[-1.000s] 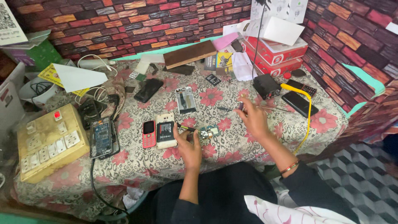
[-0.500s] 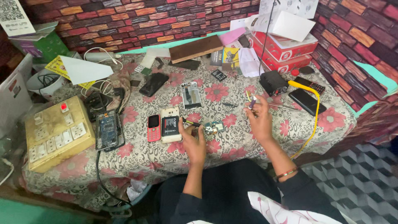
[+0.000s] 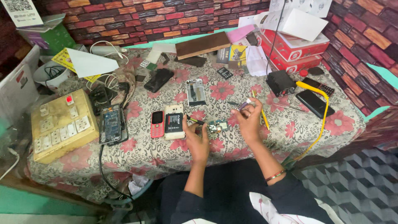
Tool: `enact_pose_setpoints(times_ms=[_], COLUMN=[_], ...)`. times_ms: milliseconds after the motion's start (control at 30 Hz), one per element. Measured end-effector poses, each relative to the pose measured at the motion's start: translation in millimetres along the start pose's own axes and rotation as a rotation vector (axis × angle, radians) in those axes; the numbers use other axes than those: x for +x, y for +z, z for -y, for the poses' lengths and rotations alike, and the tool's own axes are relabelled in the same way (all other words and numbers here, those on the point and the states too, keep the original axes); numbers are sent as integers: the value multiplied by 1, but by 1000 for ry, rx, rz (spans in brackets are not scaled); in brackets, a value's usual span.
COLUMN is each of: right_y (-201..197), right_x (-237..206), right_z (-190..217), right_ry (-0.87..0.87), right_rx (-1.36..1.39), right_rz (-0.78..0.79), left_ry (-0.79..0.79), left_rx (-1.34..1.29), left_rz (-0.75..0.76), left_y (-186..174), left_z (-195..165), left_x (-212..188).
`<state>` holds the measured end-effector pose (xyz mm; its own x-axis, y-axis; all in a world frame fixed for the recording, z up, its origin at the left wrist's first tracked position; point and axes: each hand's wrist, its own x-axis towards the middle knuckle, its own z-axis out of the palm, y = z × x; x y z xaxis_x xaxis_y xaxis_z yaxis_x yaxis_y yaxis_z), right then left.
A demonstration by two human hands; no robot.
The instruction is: The person works at a repair bench on a disassembled phone, using a screwdriver to work on the exposed motherboard, then picks up a yellow soldering iron and solders components on the board, steadying it with the other hand. They set the iron down and continue handling the board and small parts with tweezers.
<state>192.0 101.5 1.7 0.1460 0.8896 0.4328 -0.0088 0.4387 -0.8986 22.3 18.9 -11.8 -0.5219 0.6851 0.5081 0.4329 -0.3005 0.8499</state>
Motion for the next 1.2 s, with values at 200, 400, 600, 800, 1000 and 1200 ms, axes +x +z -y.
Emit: enact_pose_setpoints(times_ms=[200,400,600,800,1000,1200], right_y=[1,3,3,4,4,2], right_x=[-4,-6,-5,-5,-5,1], right_z=[5,13,16,15,12,9], right_ry=[-31,-15,-30,-11,-29,63], right_rx=[-13,10,31,34,44,120], right_rz=[-4,-15,-15,-19,16,56], left_ry=[-34,-33,-13,-23,-28,-118], left_rx=[-13,-7,-13,-5,-23,-122], left_rz=[9,7,4,5,4,4], left_y=[-2,-3,-1,-1,-2,-5], left_z=[-4,-7,-4,-4,-9,-4], left_x=[2,2,2,1,4,6])
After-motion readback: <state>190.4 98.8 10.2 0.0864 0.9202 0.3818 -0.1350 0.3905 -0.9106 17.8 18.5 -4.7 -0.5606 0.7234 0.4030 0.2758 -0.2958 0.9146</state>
